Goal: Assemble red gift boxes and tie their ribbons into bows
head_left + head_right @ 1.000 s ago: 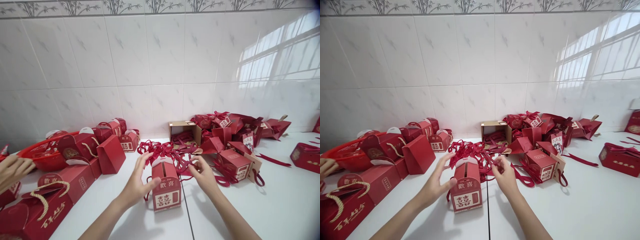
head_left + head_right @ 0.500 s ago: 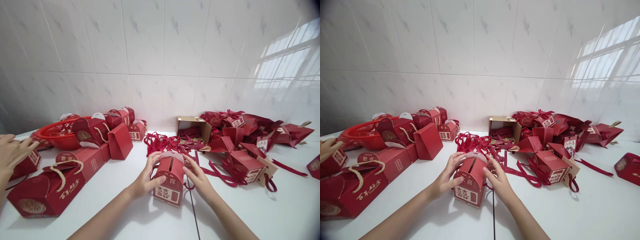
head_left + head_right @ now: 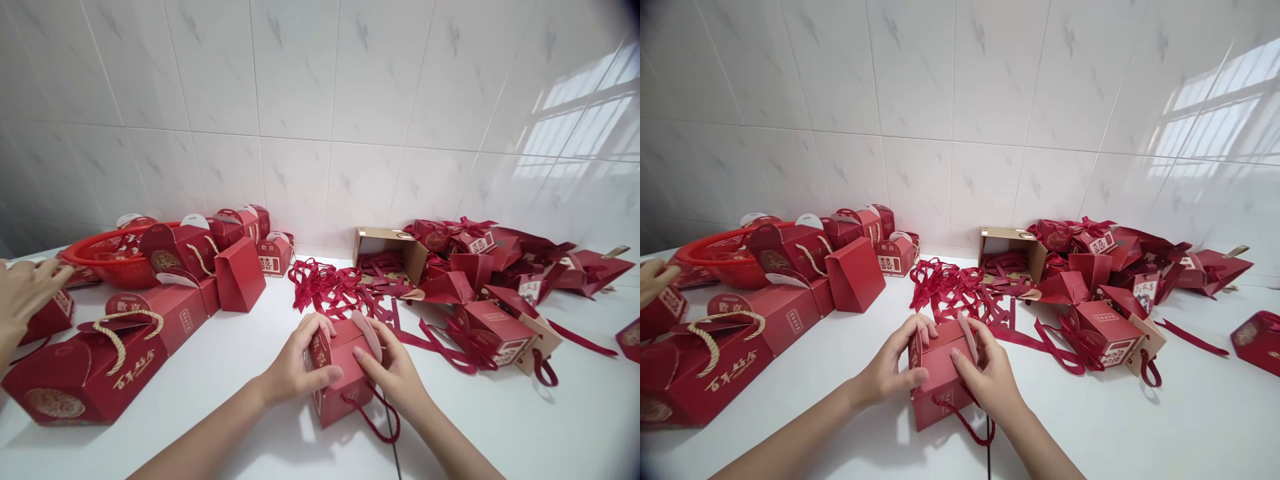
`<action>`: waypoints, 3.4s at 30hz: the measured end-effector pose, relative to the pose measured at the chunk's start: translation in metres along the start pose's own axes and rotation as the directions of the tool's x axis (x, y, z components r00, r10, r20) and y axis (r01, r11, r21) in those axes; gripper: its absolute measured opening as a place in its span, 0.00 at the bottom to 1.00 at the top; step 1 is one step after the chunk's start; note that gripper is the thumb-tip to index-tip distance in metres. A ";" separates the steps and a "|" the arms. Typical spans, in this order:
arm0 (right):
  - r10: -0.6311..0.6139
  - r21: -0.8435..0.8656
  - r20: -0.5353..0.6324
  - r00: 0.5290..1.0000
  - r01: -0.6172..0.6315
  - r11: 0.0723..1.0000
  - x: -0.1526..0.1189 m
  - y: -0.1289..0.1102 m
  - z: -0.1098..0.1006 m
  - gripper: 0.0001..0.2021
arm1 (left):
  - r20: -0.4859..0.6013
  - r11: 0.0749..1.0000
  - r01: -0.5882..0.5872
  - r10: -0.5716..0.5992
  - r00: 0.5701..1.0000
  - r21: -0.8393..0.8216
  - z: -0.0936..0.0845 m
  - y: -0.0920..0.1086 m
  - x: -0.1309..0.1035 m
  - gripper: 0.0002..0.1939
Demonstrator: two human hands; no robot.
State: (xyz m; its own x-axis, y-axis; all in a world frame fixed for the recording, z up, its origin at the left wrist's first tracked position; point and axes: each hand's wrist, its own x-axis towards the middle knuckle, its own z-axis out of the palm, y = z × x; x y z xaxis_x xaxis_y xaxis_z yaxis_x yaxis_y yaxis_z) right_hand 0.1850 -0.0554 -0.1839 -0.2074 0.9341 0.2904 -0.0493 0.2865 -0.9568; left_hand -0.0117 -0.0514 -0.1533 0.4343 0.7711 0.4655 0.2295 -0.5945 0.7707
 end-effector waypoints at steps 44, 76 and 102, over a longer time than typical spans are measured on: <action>-0.238 -0.364 0.313 0.919 0.348 0.864 -0.010 -0.009 -0.010 0.15 | -0.003 0.994 -0.036 0.037 0.999 0.103 -0.016 -0.006 0.001 0.11; -0.140 -0.443 -0.235 0.962 0.022 0.896 0.031 0.035 -0.040 0.09 | -0.282 0.948 0.228 -0.160 0.946 0.224 -0.035 -0.018 0.011 0.10; -0.166 -0.081 -0.517 0.840 0.145 0.986 0.020 0.001 -0.055 0.13 | -0.232 0.857 -0.104 0.250 0.940 0.504 -0.022 -0.014 0.005 0.08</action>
State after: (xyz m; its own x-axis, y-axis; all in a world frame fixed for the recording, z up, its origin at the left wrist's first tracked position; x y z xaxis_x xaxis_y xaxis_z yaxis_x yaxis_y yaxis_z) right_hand 0.2344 -0.0243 -0.1785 0.3389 0.8471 0.4093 0.0000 0.4351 -0.9004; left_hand -0.0319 -0.0337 -0.1519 0.2640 0.6289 0.7313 0.5909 -0.7047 0.3927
